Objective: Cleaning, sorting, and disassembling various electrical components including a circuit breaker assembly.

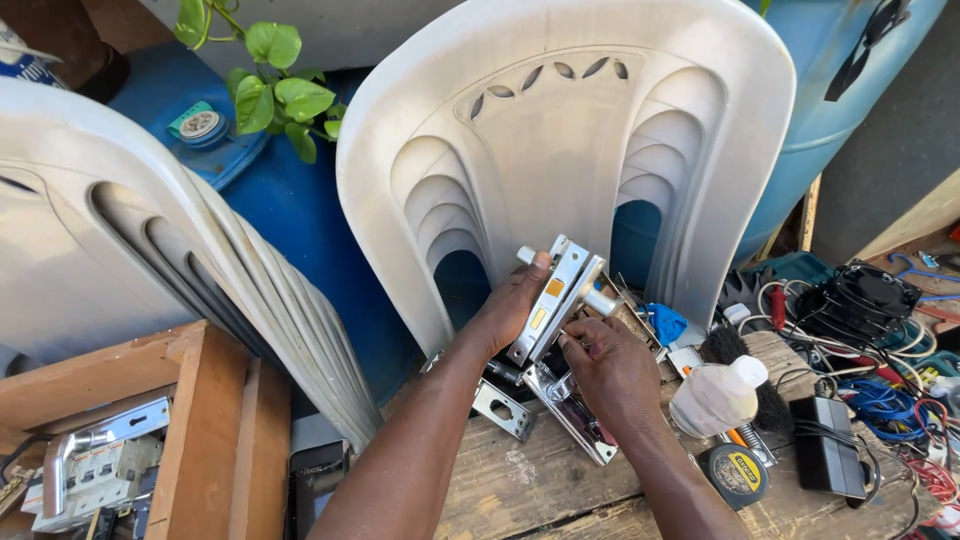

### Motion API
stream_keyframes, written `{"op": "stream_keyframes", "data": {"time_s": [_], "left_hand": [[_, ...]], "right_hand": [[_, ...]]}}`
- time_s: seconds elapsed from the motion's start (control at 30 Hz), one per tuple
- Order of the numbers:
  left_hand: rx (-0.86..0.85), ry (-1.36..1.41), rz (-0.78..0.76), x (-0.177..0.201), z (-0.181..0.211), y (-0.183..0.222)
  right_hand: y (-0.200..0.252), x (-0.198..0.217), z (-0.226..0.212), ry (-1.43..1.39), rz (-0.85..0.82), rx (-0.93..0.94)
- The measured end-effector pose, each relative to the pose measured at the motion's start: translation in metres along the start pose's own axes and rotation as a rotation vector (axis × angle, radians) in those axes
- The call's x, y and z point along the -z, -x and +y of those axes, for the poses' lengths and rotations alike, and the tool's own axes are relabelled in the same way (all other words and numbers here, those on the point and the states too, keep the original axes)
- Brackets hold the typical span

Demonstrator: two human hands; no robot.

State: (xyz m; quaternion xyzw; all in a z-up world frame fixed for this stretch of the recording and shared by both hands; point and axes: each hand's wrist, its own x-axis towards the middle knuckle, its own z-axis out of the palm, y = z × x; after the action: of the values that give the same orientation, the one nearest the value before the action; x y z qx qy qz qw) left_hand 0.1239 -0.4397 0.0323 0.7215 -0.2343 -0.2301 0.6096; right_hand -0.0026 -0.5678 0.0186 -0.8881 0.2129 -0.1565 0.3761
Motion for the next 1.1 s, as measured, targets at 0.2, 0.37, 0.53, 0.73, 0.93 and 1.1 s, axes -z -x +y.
{"op": "stream_keyframes", "data": {"time_s": [0.2, 0.37, 0.53, 0.73, 0.93, 1.1], "left_hand": [[0.135, -0.128, 0.316, -0.001, -0.010, -0.002], [0.194, -0.145, 0.303, -0.005, 0.028, 0.020], [0.147, -0.172, 0.198, -0.004, 0.000, 0.003], [0.010, -0.427, 0.508, 0.004, -0.038, -0.034], [-0.095, -0.455, 0.566, 0.000, -0.024, -0.026], [-0.214, -0.597, 0.244, -0.010, 0.002, -0.007]], "right_hand": [[-0.006, -0.004, -0.012, 0.095, -0.032, -0.065], [-0.011, -0.006, -0.016, 0.193, -0.072, -0.075], [-0.017, -0.003, -0.018, 0.258, -0.116, -0.079], [-0.005, 0.014, -0.016, 0.313, -0.260, -0.028], [0.002, 0.020, -0.015, 0.250, -0.224, 0.054], [-0.001, 0.021, 0.003, 0.067, -0.162, -0.004]]}}
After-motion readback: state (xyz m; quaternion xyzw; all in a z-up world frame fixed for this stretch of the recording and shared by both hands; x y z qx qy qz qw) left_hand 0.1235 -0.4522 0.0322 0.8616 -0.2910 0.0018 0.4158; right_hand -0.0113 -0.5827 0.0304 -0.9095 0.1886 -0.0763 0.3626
